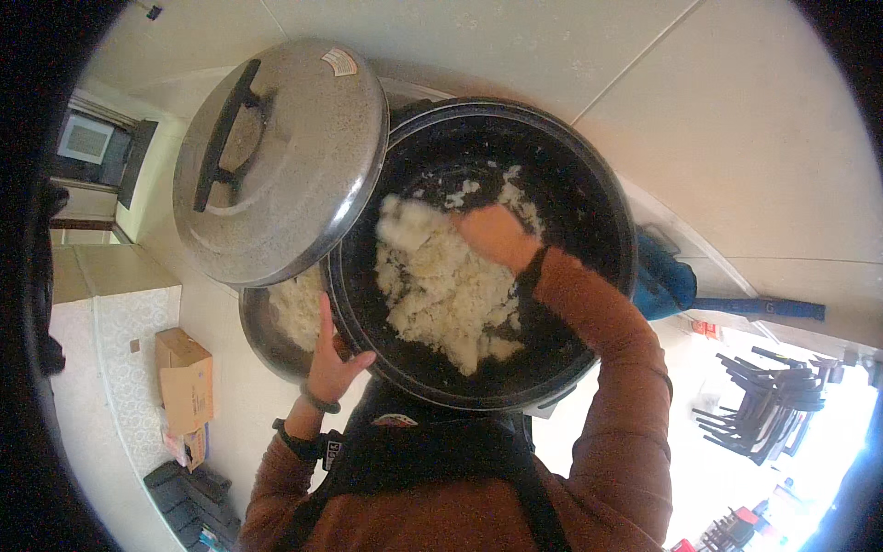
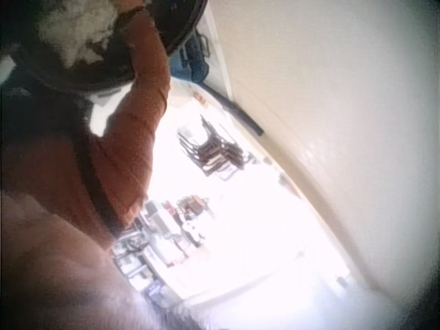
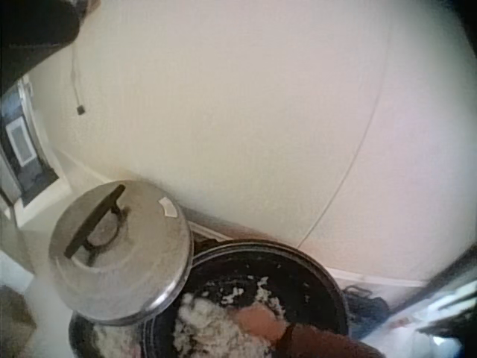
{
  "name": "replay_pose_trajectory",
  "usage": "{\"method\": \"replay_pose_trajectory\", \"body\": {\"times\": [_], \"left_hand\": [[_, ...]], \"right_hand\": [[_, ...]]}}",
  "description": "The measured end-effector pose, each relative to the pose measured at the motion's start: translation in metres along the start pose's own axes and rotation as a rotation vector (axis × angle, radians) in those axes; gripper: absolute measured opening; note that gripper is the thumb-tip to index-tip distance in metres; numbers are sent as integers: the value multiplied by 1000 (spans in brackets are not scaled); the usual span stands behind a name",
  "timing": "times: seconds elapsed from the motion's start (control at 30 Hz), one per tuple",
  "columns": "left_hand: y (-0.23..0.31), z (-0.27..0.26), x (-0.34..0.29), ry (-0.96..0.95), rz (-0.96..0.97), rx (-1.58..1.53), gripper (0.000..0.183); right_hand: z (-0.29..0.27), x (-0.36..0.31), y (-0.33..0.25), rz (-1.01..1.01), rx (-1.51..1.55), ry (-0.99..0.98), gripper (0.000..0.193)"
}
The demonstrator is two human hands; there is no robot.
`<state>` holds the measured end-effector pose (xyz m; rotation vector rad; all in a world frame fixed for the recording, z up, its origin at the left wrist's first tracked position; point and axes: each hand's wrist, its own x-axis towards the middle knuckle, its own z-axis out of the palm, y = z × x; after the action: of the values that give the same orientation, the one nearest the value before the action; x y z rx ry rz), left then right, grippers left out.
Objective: The person washes rice in a rice cooker pot at the sink, then carries it to a rice cooker and places it inside. Later, the person scoops cooked rice from the cooker into a metal bowl using a rice paddle.
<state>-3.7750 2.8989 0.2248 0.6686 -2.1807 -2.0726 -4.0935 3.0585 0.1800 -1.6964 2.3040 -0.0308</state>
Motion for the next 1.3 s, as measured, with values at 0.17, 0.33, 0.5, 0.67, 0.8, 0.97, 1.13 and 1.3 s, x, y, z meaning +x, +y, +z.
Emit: {"method": "replay_pose_trajectory", "body": {"times": [0.17, 0.33, 0.5, 0.67, 0.8, 0.97, 1.13, 1.3], "left_hand": [[-1, -3, 1, -17, -10, 1, 107], [-6, -4, 3, -36, 1, -58, 110], [-8, -3, 3, -55, 17, -153, 110], [-6, -2, 2, -44, 72, -53, 108], [-7, -3, 1, -58, 64, -151, 109], [-10, -5, 3, -59, 89, -103, 109], [-13, -5, 2, -73, 103, -146, 110], [-8, -4, 2, -60, 54, -128, 109]], "right_hand": [[-9, -69, -63, -97, 28, -52, 42], [-25, -128, -53, 52, 170, 40, 34], [8, -127, -4, 541, 100, -46, 17], [29, -115, -30, 360, 199, -46, 16], [12, -104, -90, 163, 89, -197, 19], [-17, -141, -52, 291, -45, -8, 13], [-1, -165, 5, 415, 89, -57, 15], [22, -143, -32, 218, 239, -308, 16]]}}
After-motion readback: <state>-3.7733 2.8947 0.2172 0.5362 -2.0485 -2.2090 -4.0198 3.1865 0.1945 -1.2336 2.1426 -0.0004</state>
